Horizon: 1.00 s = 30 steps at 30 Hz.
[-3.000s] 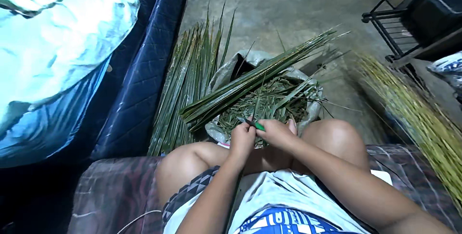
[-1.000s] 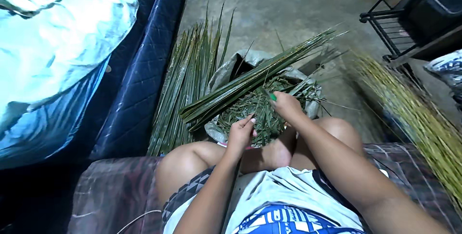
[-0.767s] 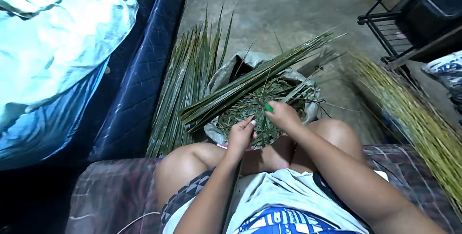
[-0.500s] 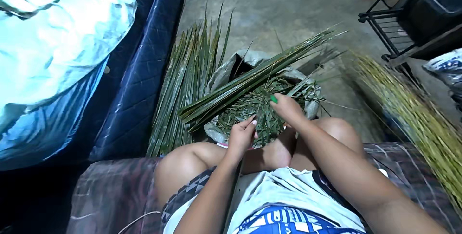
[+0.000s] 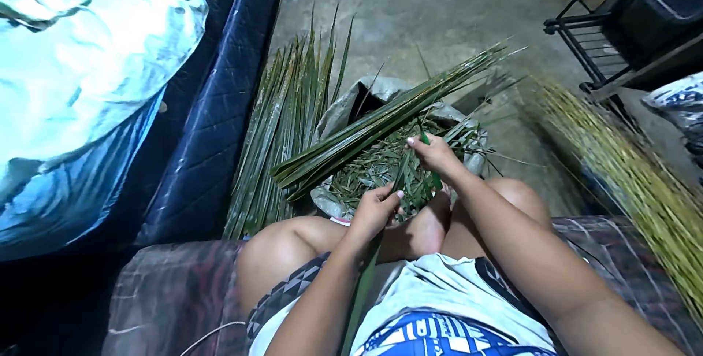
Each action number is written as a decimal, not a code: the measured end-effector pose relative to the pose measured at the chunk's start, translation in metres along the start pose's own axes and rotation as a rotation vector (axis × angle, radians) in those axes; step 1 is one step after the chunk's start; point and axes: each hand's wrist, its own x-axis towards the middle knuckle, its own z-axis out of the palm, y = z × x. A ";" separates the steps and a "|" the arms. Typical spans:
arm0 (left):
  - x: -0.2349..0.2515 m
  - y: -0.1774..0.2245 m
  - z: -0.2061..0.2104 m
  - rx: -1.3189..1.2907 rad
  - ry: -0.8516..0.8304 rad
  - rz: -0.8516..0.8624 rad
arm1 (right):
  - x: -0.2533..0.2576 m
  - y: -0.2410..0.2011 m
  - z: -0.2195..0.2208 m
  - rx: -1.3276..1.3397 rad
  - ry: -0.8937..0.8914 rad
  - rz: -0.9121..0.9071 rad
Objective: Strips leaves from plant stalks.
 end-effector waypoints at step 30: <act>0.000 0.001 0.006 0.622 0.259 0.012 | -0.064 -0.027 0.042 -0.929 -0.277 0.101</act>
